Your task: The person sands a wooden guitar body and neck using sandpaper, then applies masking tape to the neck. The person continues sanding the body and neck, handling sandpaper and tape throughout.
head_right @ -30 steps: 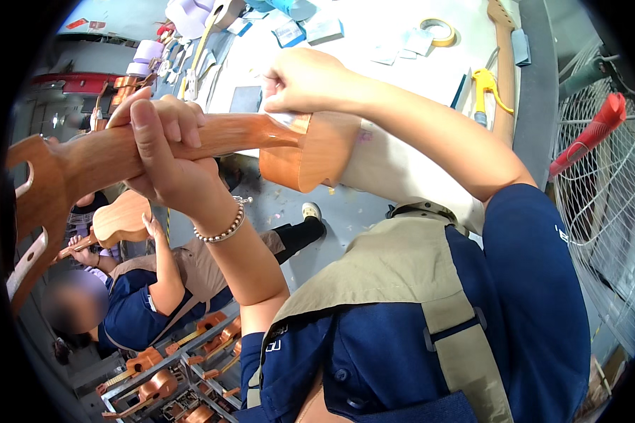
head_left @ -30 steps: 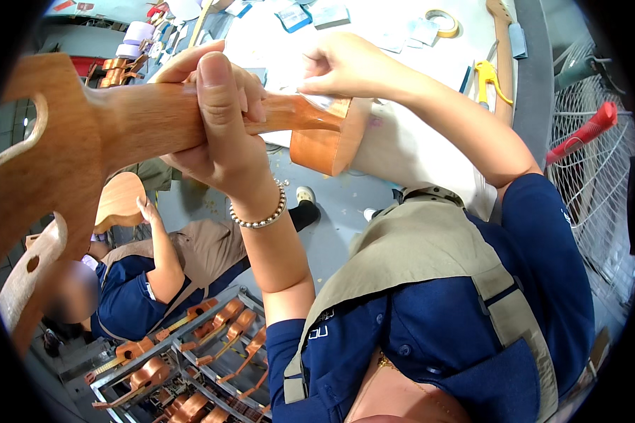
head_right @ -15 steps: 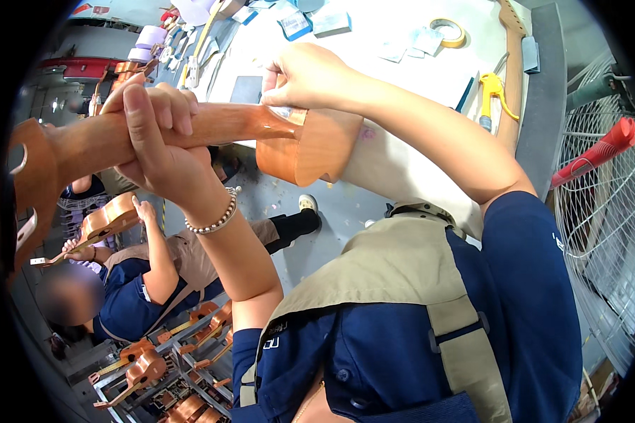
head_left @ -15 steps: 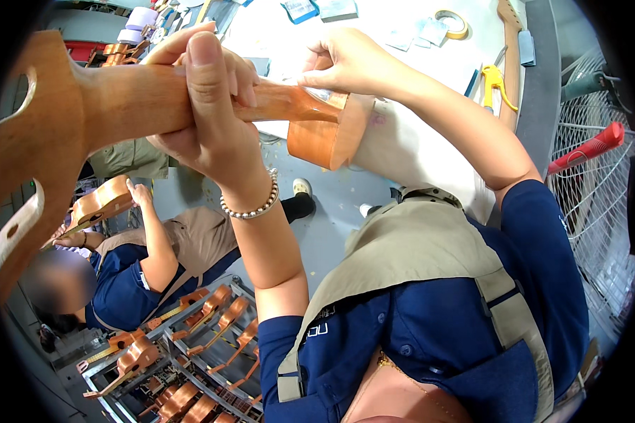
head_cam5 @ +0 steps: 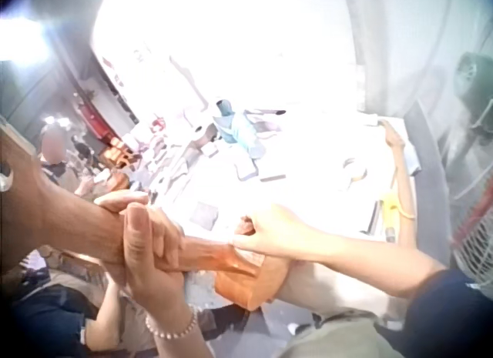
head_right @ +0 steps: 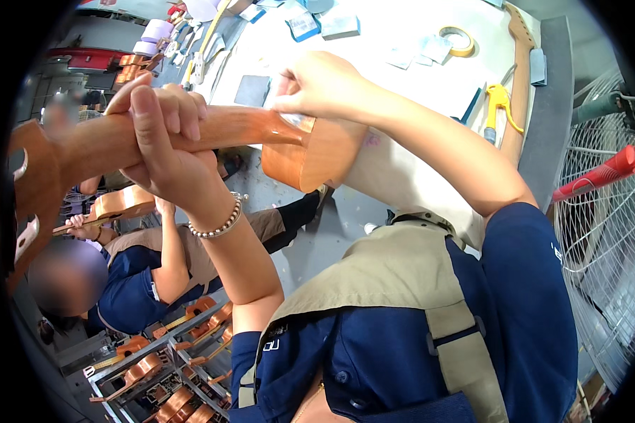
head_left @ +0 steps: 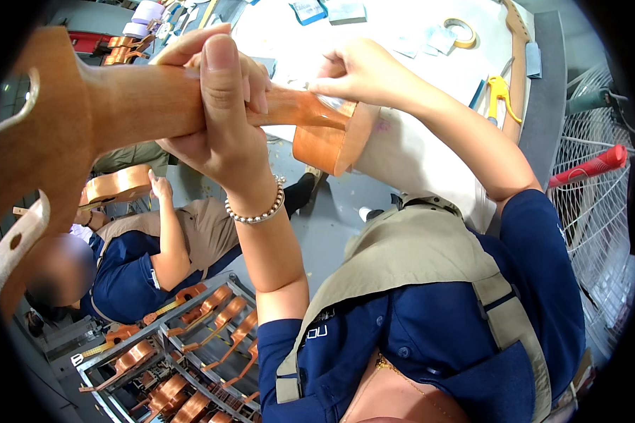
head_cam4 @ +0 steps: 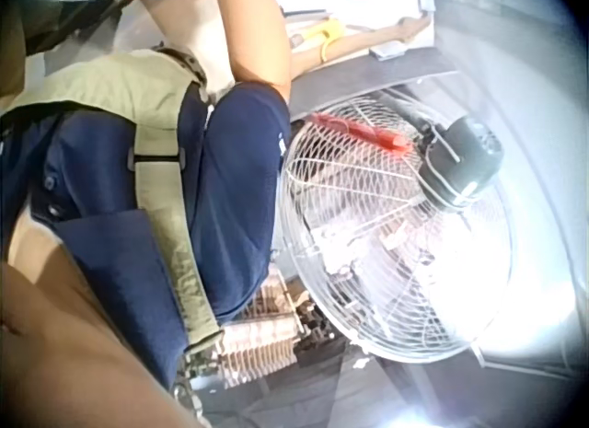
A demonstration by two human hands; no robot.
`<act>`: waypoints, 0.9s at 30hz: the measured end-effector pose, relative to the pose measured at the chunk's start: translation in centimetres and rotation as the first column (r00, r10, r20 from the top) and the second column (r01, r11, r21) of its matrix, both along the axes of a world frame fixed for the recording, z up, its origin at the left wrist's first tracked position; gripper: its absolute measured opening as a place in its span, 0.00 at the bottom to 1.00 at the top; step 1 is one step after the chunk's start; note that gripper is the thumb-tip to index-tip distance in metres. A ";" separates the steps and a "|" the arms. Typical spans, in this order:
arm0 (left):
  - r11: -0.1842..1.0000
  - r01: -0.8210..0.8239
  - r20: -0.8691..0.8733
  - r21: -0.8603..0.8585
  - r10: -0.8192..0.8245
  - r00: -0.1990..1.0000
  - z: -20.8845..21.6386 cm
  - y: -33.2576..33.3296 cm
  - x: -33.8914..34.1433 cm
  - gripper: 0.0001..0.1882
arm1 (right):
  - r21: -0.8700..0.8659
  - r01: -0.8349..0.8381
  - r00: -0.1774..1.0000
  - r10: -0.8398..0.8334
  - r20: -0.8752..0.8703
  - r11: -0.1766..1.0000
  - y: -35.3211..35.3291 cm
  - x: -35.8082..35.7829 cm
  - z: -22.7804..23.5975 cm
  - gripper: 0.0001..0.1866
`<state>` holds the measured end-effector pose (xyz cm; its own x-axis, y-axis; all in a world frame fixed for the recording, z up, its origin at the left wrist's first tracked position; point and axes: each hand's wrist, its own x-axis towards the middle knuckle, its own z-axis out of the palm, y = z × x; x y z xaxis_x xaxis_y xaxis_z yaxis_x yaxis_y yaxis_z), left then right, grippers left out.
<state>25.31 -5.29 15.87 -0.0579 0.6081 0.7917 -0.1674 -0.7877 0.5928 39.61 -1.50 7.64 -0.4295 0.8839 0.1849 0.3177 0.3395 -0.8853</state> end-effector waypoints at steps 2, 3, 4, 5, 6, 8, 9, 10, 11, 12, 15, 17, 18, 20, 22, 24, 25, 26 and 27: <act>1.000 -0.015 0.003 -0.010 0.015 1.000 0.3 -0.2 -0.1 0.08 | -0.030 0.011 1.000 -0.010 0.014 0.999 0.2 -0.5 1.2 0.09; 1.000 -0.022 0.003 -0.012 0.022 1.000 0.6 -0.3 -0.2 0.08 | 0.001 0.010 1.000 -0.010 0.011 1.000 -0.2 -0.4 1.3 0.09; 1.000 -0.019 0.005 -0.010 0.019 1.000 0.7 -0.4 -0.2 0.08 | 0.033 0.010 1.000 -0.011 0.007 0.999 -0.8 -0.2 1.2 0.09; 1.000 -0.024 0.005 -0.006 0.024 1.000 0.8 -0.7 -0.2 0.08 | 0.067 0.002 1.000 -0.003 0.002 0.998 -1.3 0.0 1.1 0.09; 1.000 -0.029 0.005 -0.002 0.029 1.000 1.0 -0.9 -0.2 0.08 | 0.030 0.008 1.000 -0.008 0.015 1.000 -1.3 0.0 0.9 0.08; 1.000 0.002 -0.002 0.002 -0.002 1.000 1.1 -0.7 -0.1 0.08 | 0.020 0.025 0.999 -0.026 0.043 0.999 -0.9 -0.4 1.9 0.09; 1.000 0.022 -0.002 -0.004 -0.022 1.000 0.9 -0.4 0.1 0.07 | 0.007 0.039 0.997 -0.039 0.062 0.999 -0.7 -0.4 2.1 0.09; 1.000 0.004 0.006 -0.011 -0.004 1.000 0.6 -0.2 0.3 0.07 | -0.001 0.040 0.997 -0.040 0.059 0.999 -0.6 -0.4 1.6 0.09; 1.000 -0.007 0.002 -0.020 0.007 1.000 0.4 -0.1 0.3 0.07 | 0.002 0.038 0.998 -0.038 0.051 0.999 -0.3 -0.4 1.4 0.09; 0.999 -0.017 -0.002 -0.028 0.017 1.000 0.2 0.0 0.3 0.07 | 0.005 0.037 0.998 -0.037 0.043 0.999 -0.1 -0.3 1.2 0.10; 1.000 -0.001 0.002 -0.018 0.001 1.000 -0.2 0.3 0.2 0.07 | -0.001 -0.013 0.999 0.013 0.032 1.000 -0.3 0.3 -0.2 0.11; 1.000 0.005 0.004 -0.012 -0.004 1.000 -0.2 0.3 0.3 0.07 | 0.049 0.007 0.999 -0.010 0.048 0.999 0.3 0.1 0.1 0.10; 1.000 -0.004 0.004 -0.016 0.004 1.000 -0.1 0.3 0.5 0.07 | 0.037 0.023 0.999 -0.024 0.029 0.999 0.4 -0.1 0.2 0.10; 1.000 0.001 0.018 -0.029 0.000 1.000 0.0 0.5 0.5 0.08 | 0.018 0.038 0.997 -0.039 0.068 0.999 0.1 0.0 1.0 0.11; 1.000 -0.008 0.007 -0.011 0.008 1.000 -0.2 0.3 0.3 0.08 | 0.009 0.014 1.000 -0.014 0.022 1.000 -0.2 0.2 -0.1 0.11; 1.000 -0.013 -0.002 -0.005 0.013 1.000 -0.1 0.4 0.4 0.08 | 0.002 0.011 1.000 -0.011 0.010 1.000 -0.1 0.3 -0.3 0.12; 1.000 -0.016 -0.004 -0.002 0.016 1.000 0.0 0.6 0.4 0.08 | 0.005 0.037 0.999 -0.037 -0.003 0.999 0.2 0.1 -0.1 0.11; 1.000 -0.020 -0.006 0.000 0.020 1.000 0.1 0.7 0.5 0.08 | 0.006 0.063 0.998 -0.063 -0.016 0.998 0.6 -0.3 0.2 0.10; 1.000 -0.023 -0.009 0.002 0.023 1.000 0.2 0.8 0.5 0.08 | 0.008 0.089 0.996 -0.089 -0.028 0.996 0.8 -0.5 0.3 0.10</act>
<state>25.80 -4.52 16.08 -0.0653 0.6054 0.7932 -0.1439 -0.7923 0.5929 39.12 -0.74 7.90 -0.3437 0.9167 0.2037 0.3221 0.3189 -0.8914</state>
